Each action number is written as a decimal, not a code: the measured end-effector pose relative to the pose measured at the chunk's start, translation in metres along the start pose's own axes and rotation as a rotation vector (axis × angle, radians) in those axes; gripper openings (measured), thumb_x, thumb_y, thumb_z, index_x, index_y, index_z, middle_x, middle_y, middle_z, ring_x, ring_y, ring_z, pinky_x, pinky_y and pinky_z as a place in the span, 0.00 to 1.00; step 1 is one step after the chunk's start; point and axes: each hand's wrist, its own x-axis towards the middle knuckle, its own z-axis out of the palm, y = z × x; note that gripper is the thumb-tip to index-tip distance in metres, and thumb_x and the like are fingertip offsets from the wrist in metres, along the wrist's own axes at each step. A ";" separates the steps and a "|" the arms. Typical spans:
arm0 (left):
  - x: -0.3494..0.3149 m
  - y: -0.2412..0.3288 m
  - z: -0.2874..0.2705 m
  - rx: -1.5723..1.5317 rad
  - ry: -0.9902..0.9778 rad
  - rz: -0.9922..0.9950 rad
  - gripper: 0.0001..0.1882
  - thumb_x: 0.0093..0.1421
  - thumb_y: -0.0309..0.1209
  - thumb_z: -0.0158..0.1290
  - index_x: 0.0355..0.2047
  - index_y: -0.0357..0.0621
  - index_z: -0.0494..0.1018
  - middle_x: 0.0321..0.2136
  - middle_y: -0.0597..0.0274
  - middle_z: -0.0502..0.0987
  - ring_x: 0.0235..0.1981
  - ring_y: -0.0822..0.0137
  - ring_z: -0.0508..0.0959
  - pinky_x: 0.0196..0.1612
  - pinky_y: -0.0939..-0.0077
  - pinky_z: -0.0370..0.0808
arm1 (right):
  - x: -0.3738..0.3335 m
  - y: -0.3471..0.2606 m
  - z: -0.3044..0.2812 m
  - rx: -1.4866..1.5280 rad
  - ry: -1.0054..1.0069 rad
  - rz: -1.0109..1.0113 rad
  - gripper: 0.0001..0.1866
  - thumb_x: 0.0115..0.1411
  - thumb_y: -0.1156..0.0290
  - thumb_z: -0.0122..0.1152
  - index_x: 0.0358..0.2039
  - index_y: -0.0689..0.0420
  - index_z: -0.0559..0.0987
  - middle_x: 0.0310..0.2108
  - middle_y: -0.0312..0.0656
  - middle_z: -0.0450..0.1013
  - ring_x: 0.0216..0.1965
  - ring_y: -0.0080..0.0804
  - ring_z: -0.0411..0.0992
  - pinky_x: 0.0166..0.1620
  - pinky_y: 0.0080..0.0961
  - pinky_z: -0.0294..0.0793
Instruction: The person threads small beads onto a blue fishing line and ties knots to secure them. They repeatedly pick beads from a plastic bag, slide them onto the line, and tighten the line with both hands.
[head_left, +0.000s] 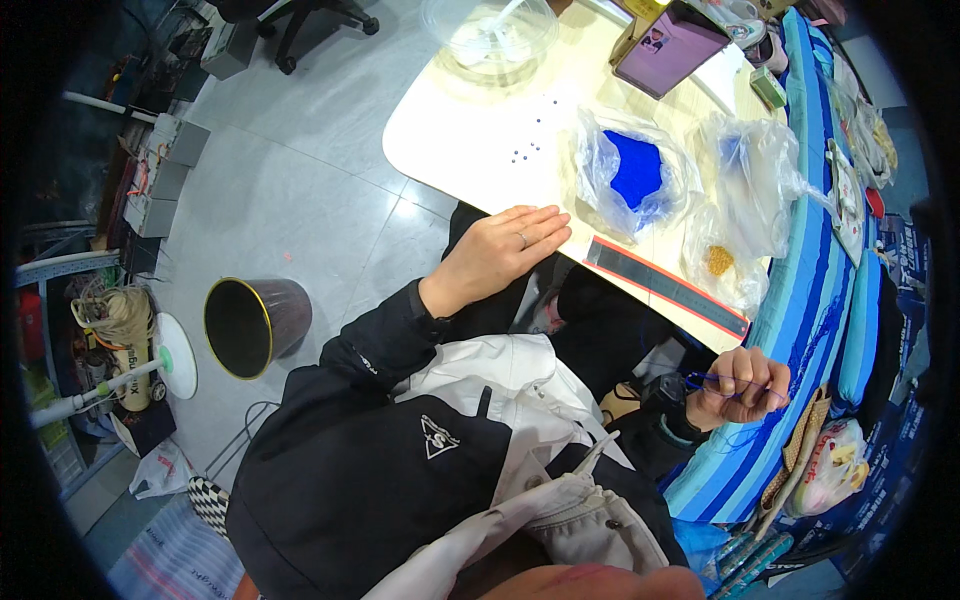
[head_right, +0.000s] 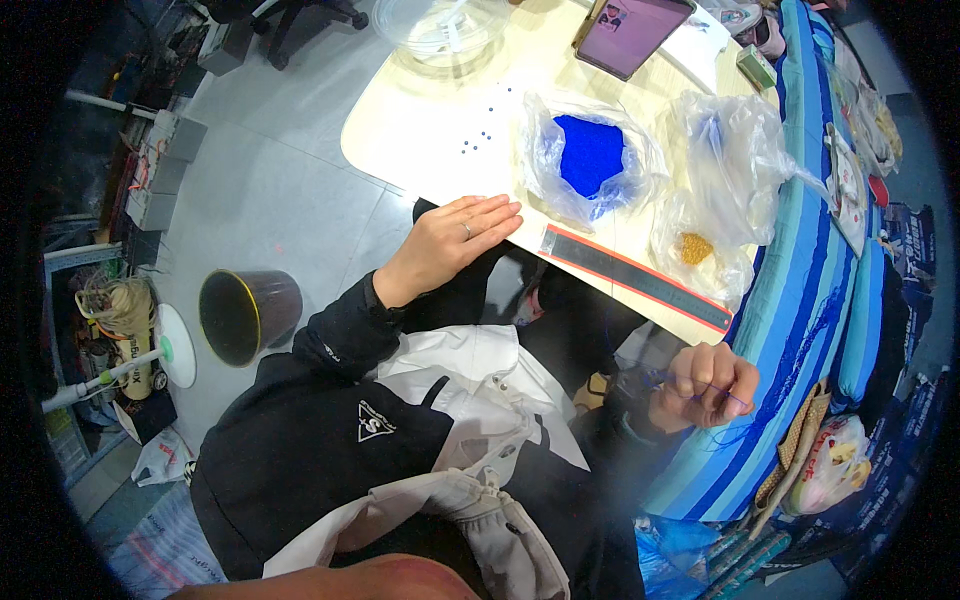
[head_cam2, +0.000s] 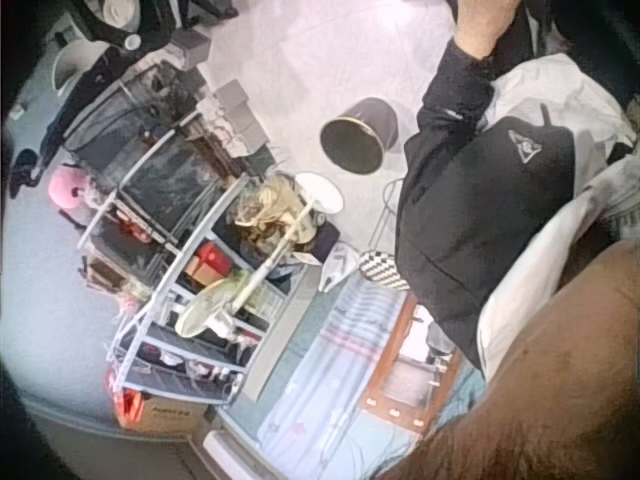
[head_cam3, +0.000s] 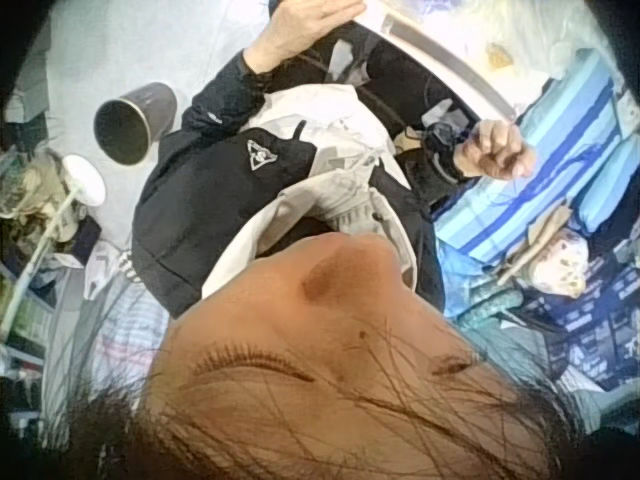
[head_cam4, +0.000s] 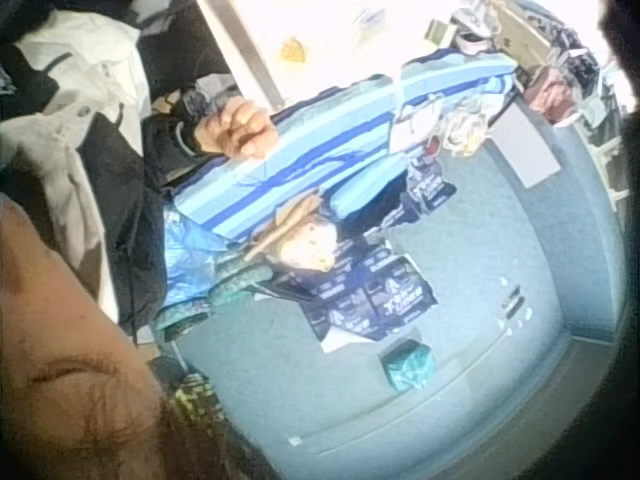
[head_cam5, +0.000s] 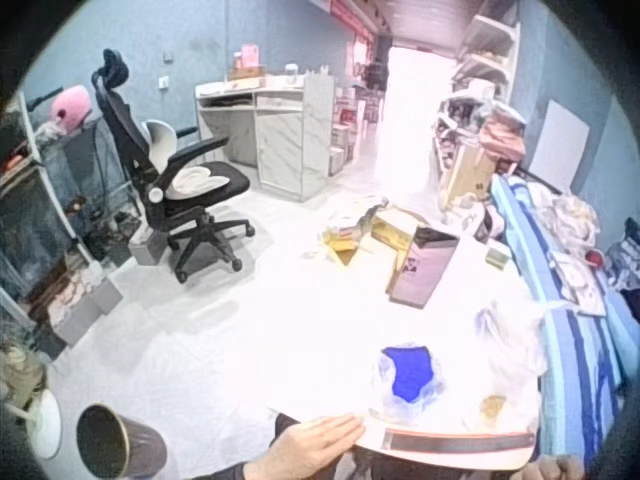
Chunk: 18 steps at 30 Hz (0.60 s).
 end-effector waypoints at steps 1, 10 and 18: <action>-0.001 -0.002 0.001 -0.025 0.039 0.020 0.15 0.53 0.26 0.53 0.43 0.42 0.77 0.46 0.60 0.78 0.47 0.62 0.79 0.49 0.71 0.77 | 0.000 0.001 -0.001 0.019 0.005 0.000 0.12 0.61 0.69 0.62 0.21 0.53 0.73 0.06 0.27 0.55 0.08 0.09 0.43 0.12 0.11 0.41; -0.007 -0.019 0.013 -0.209 0.231 0.113 0.05 0.50 0.24 0.57 0.28 0.40 0.79 0.31 0.61 0.82 0.35 0.63 0.83 0.40 0.72 0.81 | -0.003 0.004 -0.001 0.035 0.005 -0.008 0.13 0.62 0.68 0.61 0.20 0.52 0.72 0.06 0.26 0.54 0.08 0.09 0.43 0.12 0.11 0.41; -0.003 -0.017 0.013 -0.256 0.297 0.131 0.05 0.46 0.20 0.58 0.26 0.40 0.79 0.27 0.61 0.82 0.29 0.62 0.83 0.35 0.75 0.81 | -0.008 0.005 0.001 0.043 0.005 -0.006 0.13 0.61 0.68 0.62 0.21 0.53 0.72 0.06 0.26 0.54 0.08 0.10 0.43 0.12 0.12 0.41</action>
